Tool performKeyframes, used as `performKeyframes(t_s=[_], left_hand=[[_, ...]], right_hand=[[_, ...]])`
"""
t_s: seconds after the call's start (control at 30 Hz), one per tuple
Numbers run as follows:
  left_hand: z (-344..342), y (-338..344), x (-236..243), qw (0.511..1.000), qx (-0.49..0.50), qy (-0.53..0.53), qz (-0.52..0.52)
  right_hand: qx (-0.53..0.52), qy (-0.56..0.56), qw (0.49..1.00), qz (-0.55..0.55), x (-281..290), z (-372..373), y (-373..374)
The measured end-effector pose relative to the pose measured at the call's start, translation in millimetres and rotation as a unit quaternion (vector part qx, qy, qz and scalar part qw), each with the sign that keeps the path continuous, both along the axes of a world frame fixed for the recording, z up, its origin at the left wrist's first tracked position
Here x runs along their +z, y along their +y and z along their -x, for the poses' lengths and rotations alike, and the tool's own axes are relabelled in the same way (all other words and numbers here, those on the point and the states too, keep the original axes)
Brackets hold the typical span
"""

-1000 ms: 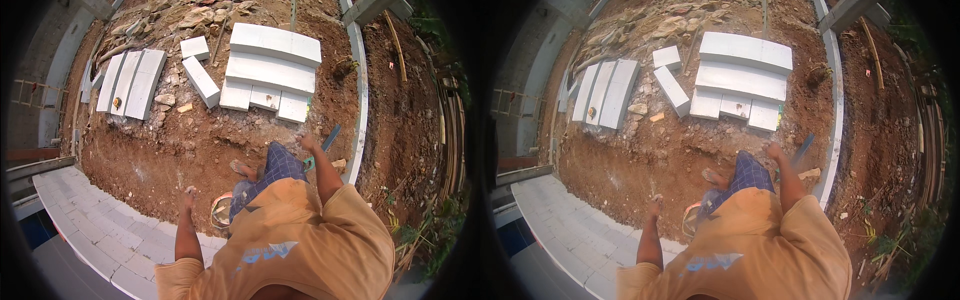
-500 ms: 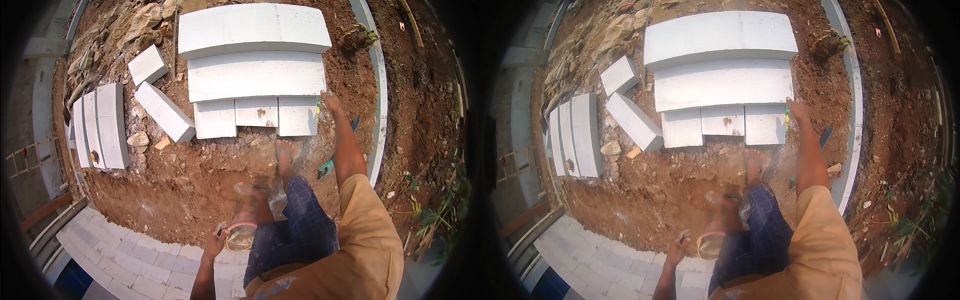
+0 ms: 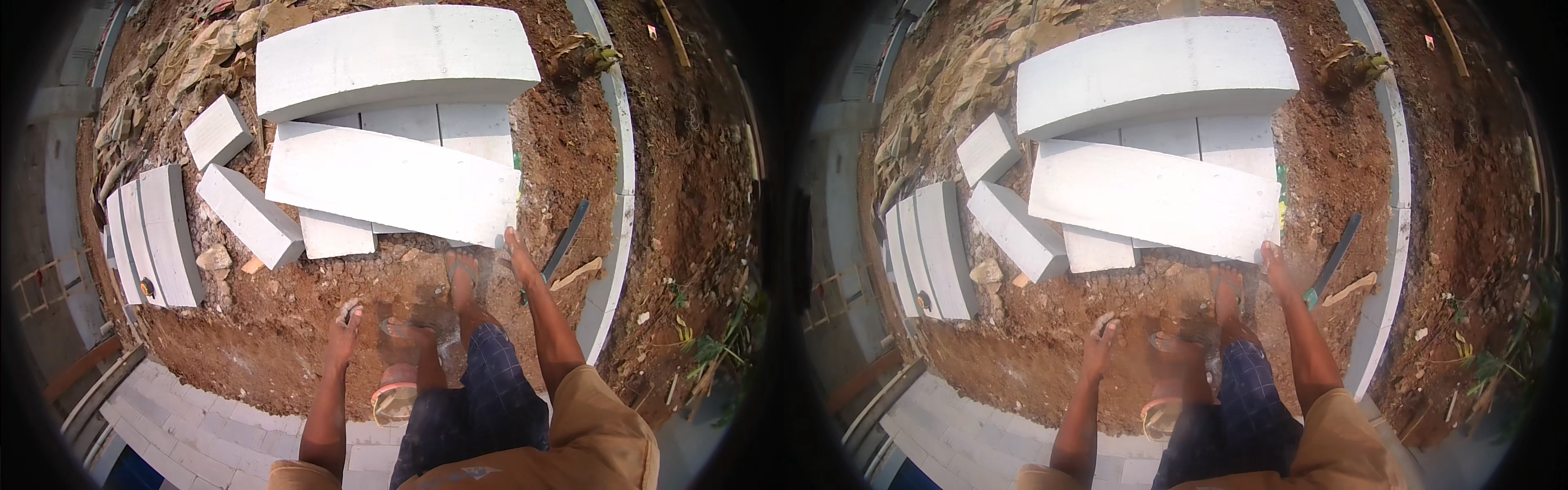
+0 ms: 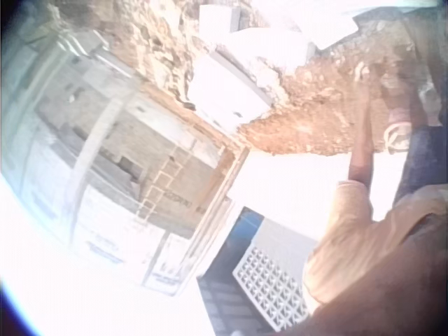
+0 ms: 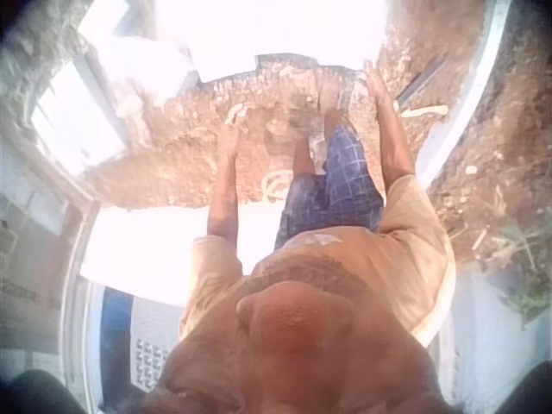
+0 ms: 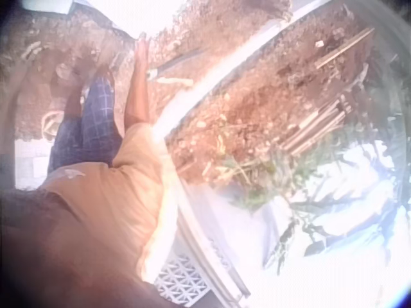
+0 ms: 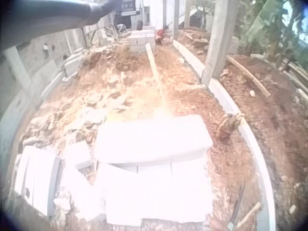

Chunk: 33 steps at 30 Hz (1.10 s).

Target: The person applies mortar to a low wall and to the back of white blocks, then places the blocks onto the wall. The person repeats this process, picking up blocks, applying mortar, and setting them in place.

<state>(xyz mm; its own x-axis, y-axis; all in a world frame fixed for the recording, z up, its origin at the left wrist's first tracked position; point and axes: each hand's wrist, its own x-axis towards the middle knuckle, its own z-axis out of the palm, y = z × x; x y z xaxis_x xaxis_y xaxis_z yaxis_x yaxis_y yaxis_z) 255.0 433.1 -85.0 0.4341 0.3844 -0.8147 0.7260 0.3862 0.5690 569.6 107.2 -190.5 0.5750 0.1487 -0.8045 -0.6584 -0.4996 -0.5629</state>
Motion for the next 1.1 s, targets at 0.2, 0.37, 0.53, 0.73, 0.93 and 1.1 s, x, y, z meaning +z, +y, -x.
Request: performKeyframes(t_s=[0.2, 0.37, 0.53, 0.73, 0.93, 1.1], left_hand=[[-93.7, -60.7, -70.8, 0.952, 0.191, -0.030, 0.237], [-184.7, -134.0, -116.4, 0.814, 0.468, 0.024, 0.344], [-164.4, -168.9, -184.5, 0.766, 0.537, -0.139, 0.323], [-27.2, -156.6, -170.4, 0.848, 0.453, -0.066, 0.267], [74.6, -131.6, -8.1, 0.889, 0.312, 0.014, 0.333], [111.6, -108.9, 162.8, 0.920, 0.128, -0.022, 0.369]], right_hand=[[0.019, -0.124, 0.986, 0.114, 9.3, -75.4, 30.3], [0.307, -0.160, 0.905, 0.248, 14.6, -129.0, 115.2], [0.389, -0.079, 0.883, 0.248, 27.6, -87.9, 105.0], [0.366, -0.073, 0.905, 0.202, 68.5, 47.4, 92.6], [0.405, -0.076, 0.874, 0.259, 224.2, 147.6, 68.9], [0.492, -0.087, 0.812, 0.302, 371.4, 171.4, 62.9]])
